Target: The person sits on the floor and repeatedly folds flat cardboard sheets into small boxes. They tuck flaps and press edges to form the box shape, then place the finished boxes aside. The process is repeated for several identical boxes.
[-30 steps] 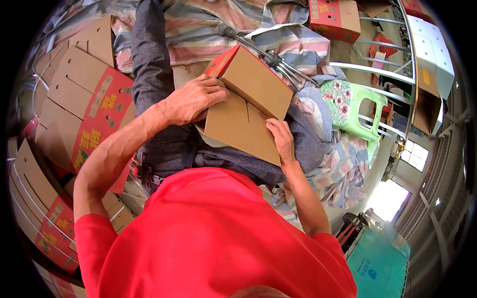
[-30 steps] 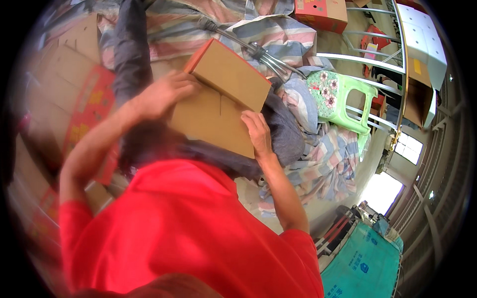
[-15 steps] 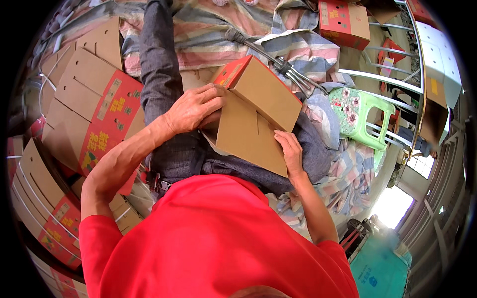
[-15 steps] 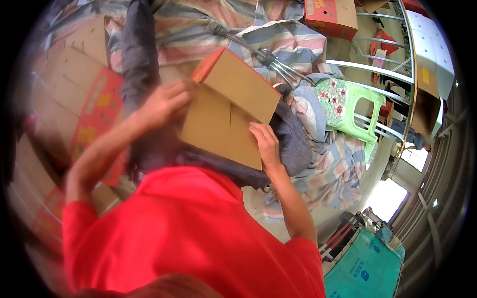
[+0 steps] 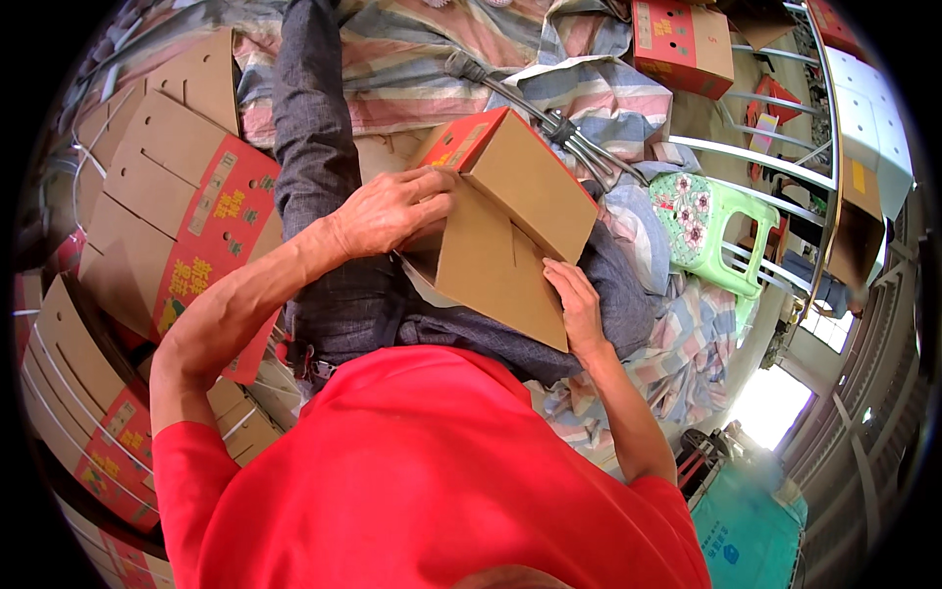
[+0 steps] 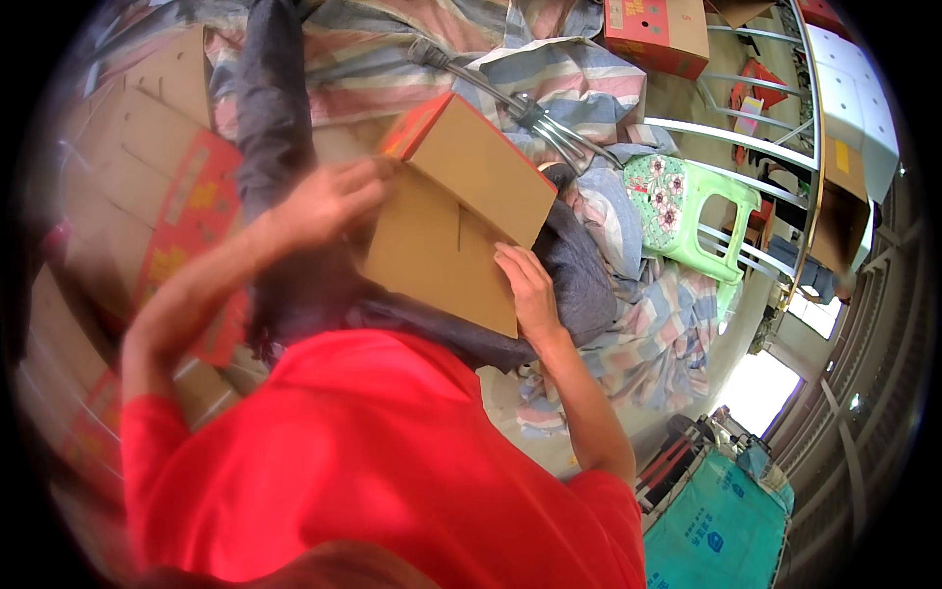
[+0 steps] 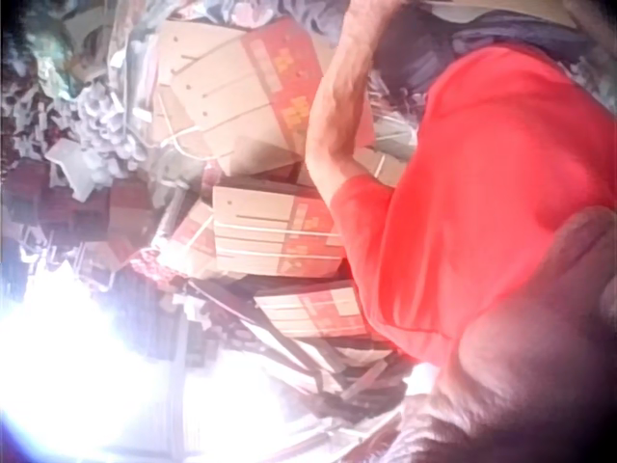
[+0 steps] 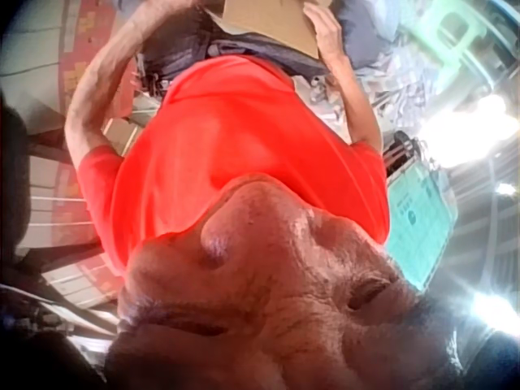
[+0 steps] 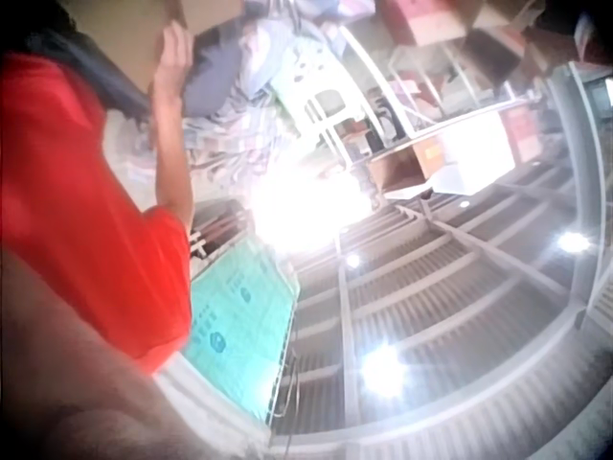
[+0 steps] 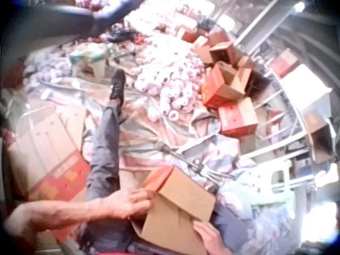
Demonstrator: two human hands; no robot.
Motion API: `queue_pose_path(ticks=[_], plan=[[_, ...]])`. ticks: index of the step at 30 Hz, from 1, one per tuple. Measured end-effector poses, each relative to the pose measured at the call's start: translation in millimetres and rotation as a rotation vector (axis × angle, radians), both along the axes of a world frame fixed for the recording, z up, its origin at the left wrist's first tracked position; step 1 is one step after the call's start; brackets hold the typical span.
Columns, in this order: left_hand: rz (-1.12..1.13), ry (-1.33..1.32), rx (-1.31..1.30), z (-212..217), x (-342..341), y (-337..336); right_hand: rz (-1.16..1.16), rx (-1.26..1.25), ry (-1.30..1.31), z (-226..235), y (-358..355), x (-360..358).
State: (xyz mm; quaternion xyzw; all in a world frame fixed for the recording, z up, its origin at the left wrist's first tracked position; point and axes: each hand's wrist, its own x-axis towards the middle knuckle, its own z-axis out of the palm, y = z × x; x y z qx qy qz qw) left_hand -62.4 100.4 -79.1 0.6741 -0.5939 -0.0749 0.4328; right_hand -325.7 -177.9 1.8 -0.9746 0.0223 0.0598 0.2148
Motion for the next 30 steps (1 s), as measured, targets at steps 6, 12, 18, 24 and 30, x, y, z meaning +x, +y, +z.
queue_pose_path(ticks=[6, 12, 18, 24, 30], plan=[[0.056, 0.030, -0.117, -4, -12, -12, 0.000, -0.024, 0.071, -6, -9, -23], [0.063, 0.037, -0.081, -7, -5, -15, -0.011, 0.017, 0.112, 5, -5, -8], [0.004, -0.252, -0.089, 10, 1, -8, 0.005, 0.110, 0.126, 5, -7, 0], [-0.107, -0.130, -0.023, 10, 12, -18, -0.014, 0.113, 0.071, -3, -9, 7], [-0.066, -0.381, -0.047, 14, 34, -35, 0.026, -0.089, 0.082, 9, -2, 23]])
